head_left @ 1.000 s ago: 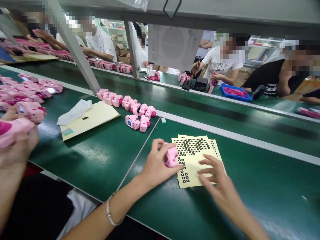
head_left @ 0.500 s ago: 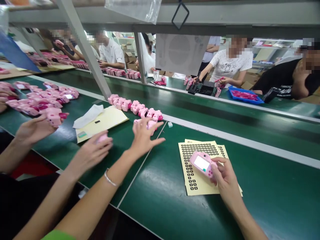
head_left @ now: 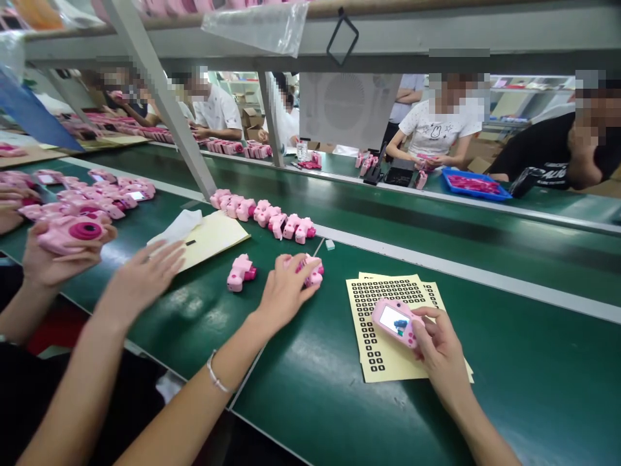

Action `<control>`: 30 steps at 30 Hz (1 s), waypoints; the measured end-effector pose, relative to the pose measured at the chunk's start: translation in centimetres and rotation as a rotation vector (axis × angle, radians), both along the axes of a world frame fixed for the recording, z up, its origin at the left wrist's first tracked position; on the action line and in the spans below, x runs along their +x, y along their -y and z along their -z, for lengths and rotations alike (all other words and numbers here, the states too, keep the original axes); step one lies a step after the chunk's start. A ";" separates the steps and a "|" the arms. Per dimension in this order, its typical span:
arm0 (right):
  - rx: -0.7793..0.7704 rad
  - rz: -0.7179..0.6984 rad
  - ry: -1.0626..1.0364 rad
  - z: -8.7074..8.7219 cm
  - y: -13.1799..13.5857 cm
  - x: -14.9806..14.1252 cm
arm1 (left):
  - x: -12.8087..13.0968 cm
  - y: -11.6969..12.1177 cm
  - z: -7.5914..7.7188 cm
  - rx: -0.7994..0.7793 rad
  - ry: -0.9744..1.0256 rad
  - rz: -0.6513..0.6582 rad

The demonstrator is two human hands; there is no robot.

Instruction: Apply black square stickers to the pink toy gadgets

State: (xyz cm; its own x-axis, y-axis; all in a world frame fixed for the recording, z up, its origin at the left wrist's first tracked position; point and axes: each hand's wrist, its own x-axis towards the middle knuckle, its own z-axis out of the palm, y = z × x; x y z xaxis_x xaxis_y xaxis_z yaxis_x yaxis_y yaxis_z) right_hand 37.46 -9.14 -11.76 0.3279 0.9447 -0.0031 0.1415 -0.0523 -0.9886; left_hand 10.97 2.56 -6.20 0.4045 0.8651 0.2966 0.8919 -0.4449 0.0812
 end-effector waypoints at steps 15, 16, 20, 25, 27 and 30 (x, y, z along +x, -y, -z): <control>0.007 0.002 -0.070 -1.1 0.1 -0.4 | 3.5 3.2 -2.7 -0.333 0.066 0.170; 0.008 -0.006 -0.066 -1.0 0.1 -0.3 | 3.4 2.5 -2.8 -0.389 0.086 0.214; 0.014 -0.034 -0.044 -0.4 -0.2 0.2 | 3.4 -0.2 -2.7 -0.786 0.204 0.449; 0.033 -0.018 -0.038 -0.3 -0.4 1.0 | 4.1 -1.9 -3.6 -0.770 0.526 0.374; 0.039 -0.017 -0.053 -0.6 -0.5 1.2 | 4.7 -1.4 -4.6 -0.678 0.733 0.318; 0.047 0.016 -0.085 -1.3 -0.6 1.6 | 6.0 0.6 -5.8 -0.624 1.030 0.285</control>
State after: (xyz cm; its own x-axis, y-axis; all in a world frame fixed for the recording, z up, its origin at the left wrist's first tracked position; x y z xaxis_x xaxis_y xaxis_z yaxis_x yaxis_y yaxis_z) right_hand 39.08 -8.54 -10.45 0.3438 0.9390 0.0127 0.0564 -0.0071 -0.9984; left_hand 16.97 2.01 -0.41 0.4239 0.8920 0.1570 0.1645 -0.2463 0.9551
